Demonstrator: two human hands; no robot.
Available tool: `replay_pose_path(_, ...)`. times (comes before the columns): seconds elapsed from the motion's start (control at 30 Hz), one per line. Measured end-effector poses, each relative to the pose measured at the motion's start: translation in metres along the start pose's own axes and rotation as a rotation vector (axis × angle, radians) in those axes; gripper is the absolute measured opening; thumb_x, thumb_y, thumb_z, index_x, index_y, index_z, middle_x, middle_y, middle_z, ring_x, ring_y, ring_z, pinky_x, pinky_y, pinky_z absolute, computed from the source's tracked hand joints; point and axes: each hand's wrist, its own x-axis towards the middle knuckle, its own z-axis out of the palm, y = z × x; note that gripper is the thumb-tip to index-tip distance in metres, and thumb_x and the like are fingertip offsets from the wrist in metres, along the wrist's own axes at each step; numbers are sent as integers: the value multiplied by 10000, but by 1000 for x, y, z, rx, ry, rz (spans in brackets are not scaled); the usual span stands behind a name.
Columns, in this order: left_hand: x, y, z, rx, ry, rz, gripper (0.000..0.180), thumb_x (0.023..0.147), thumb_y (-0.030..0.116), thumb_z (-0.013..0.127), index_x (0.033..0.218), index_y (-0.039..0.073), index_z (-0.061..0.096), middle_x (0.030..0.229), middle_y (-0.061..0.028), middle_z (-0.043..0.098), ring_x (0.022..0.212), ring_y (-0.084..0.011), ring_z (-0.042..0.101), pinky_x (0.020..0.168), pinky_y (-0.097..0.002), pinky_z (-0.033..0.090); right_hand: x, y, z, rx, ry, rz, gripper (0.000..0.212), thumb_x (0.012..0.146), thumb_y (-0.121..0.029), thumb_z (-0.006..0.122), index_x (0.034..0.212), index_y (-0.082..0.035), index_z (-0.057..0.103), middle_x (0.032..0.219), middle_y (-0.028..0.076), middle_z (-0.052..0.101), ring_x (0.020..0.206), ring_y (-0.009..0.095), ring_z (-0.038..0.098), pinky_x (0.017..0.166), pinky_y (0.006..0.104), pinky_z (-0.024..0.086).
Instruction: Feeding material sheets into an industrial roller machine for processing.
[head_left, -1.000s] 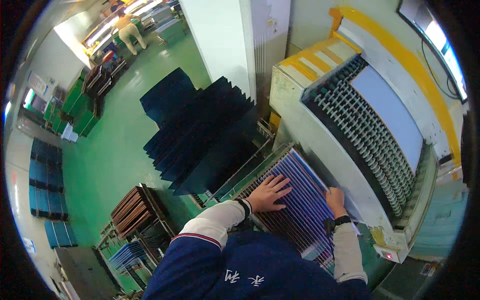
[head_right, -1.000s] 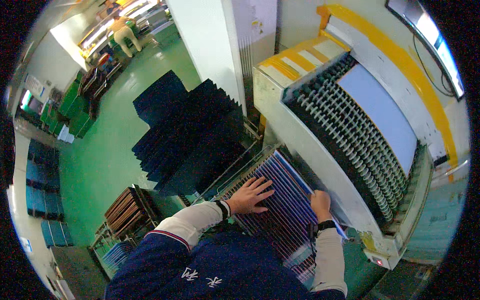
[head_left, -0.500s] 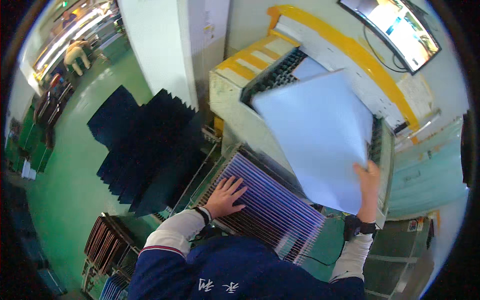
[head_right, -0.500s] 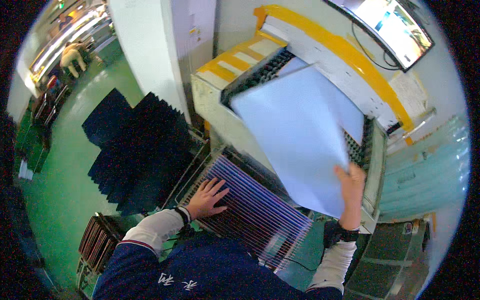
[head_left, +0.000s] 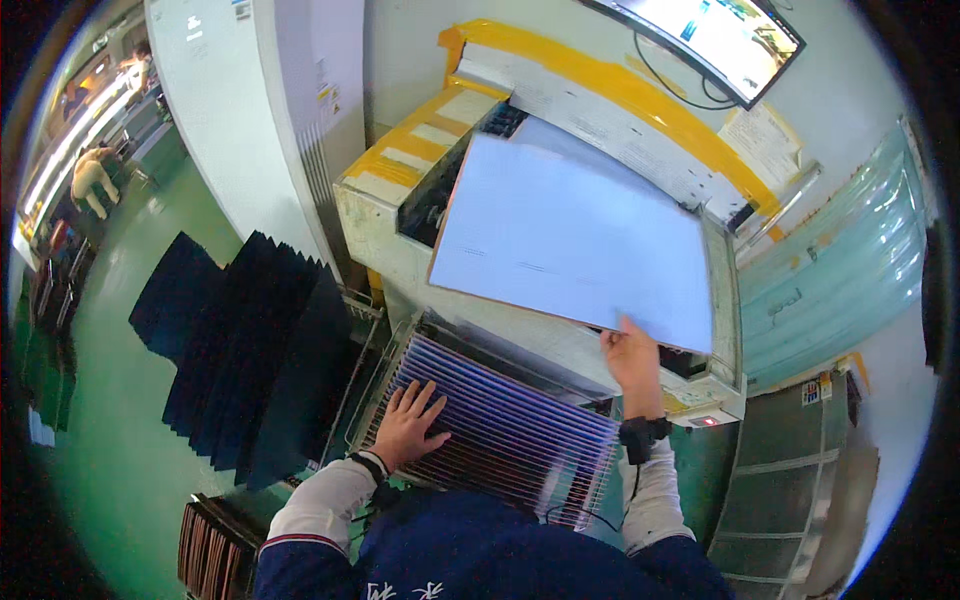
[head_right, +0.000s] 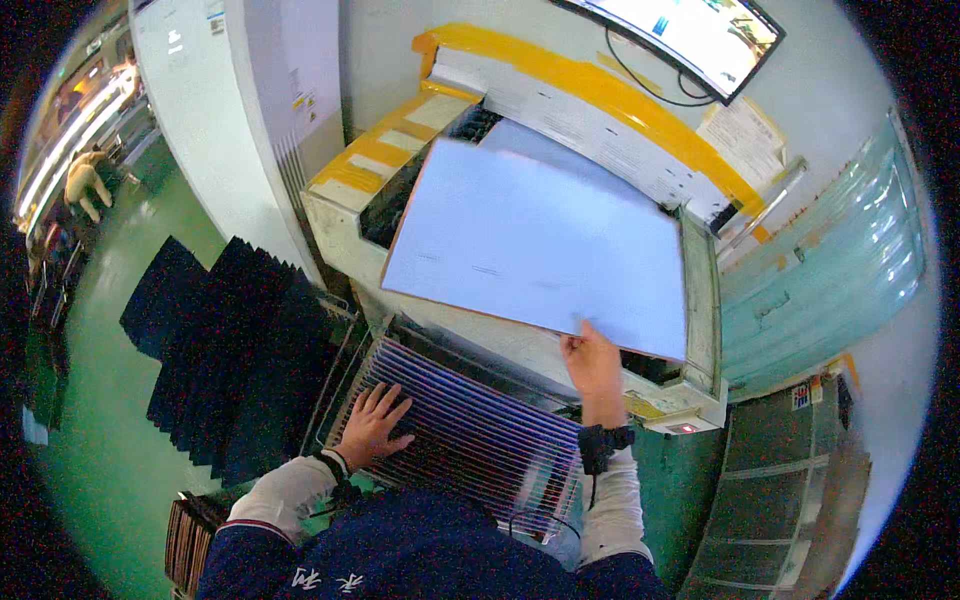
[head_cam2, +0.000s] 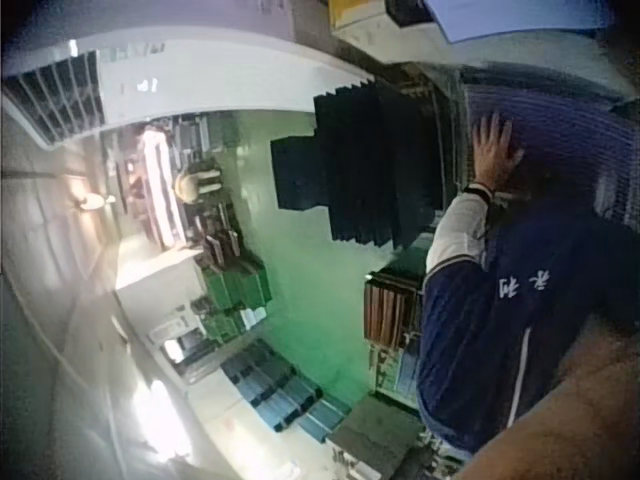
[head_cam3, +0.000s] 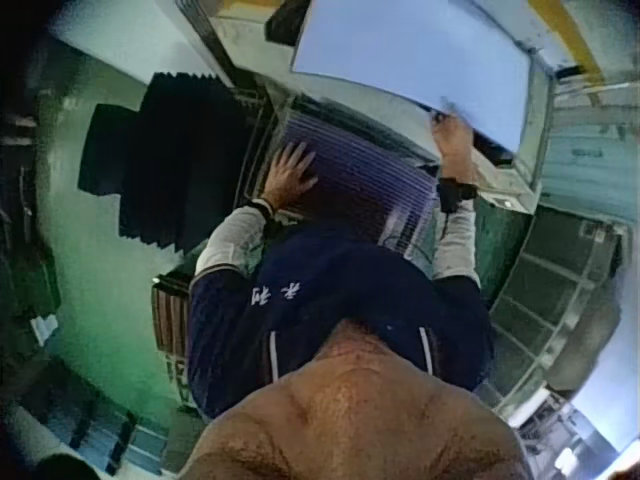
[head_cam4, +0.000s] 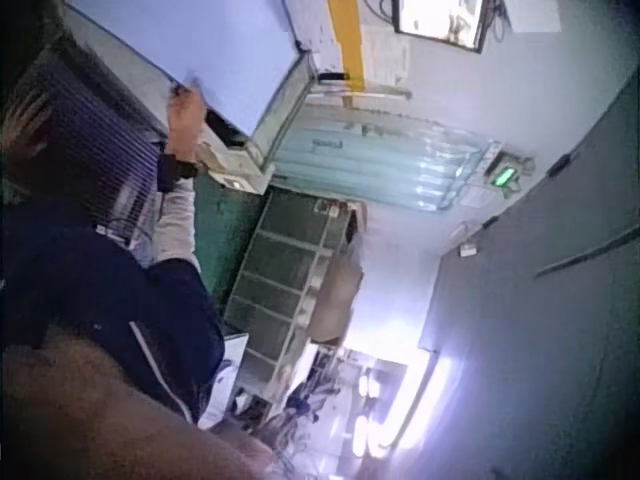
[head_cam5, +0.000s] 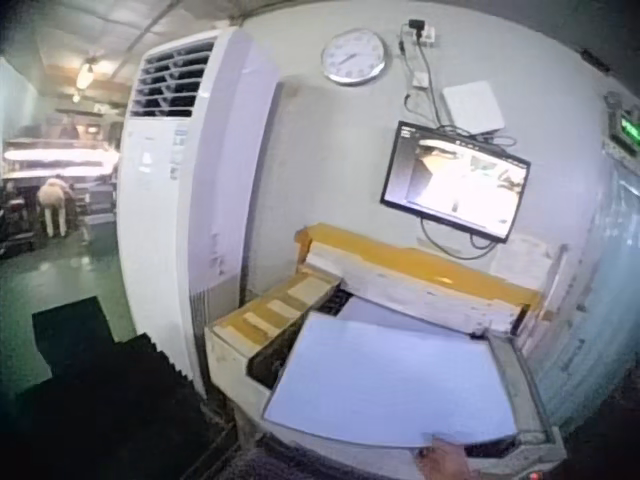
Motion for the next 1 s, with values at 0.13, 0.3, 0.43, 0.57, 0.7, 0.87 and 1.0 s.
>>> replay_pose_path(0.13,6,0,6,18,-27,19,751,928,596,637,1508,137,507,1634,-183,339,1491,-451,306,1215,-595,237,3,31,-2,160,172,90,96,974,-91,672,1039,-37,627,943,111,663,891,249,626,825,395,577)
replay_pose_path(0.3,6,-2,7,25,-26,22,735,930,602,635,1493,143,521,1626,-181,347,1486,-449,314,1201,-610,245,10,38,20,86,94,182,217,1013,-214,654,1109,-20,645,1024,112,704,925,232,667,806,360,576)
replay_pose_path(0.43,8,0,5,10,-17,8,723,906,559,673,1487,150,539,1622,-176,374,1489,-423,332,1205,-588,248,-1,29,47,-252,22,399,356,1050,-356,594,1136,-21,680,1039,119,743,853,226,697,752,331,568)
replay_pose_path(0.57,9,1,2,3,-51,-1,720,908,555,671,1487,147,540,1629,-177,361,1491,-430,322,1202,-591,248,-2,26,55,-472,45,207,352,1036,-351,616,1093,-15,702,1016,120,752,825,213,709,682,327,551)
replay_pose_path(0.7,9,0,1,5,-46,7,720,912,552,668,1489,142,538,1629,-181,357,1486,-443,321,1197,-596,248,12,22,47,-989,23,-168,297,1011,-299,637,1117,-30,705,1111,122,746,983,257,701,811,398,544)
replay_pose_path(0.87,11,-2,-1,-9,-37,26,723,912,547,674,1488,133,537,1624,-186,364,1476,-450,335,1193,-602,250,15,39,45,-1859,94,-775,455,969,-343,664,1370,-129,637,1490,138,545,1392,381,451,1127,554,342)
replay_pose_path(1.0,11,-3,2,-17,-25,29,718,906,532,685,1481,127,543,1619,-186,371,1465,-456,348,1191,-604,258,15,42,41,-2025,89,-766,548,974,-415,652,1442,-141,580,1557,159,472,1433,396,407,1160,574,302)
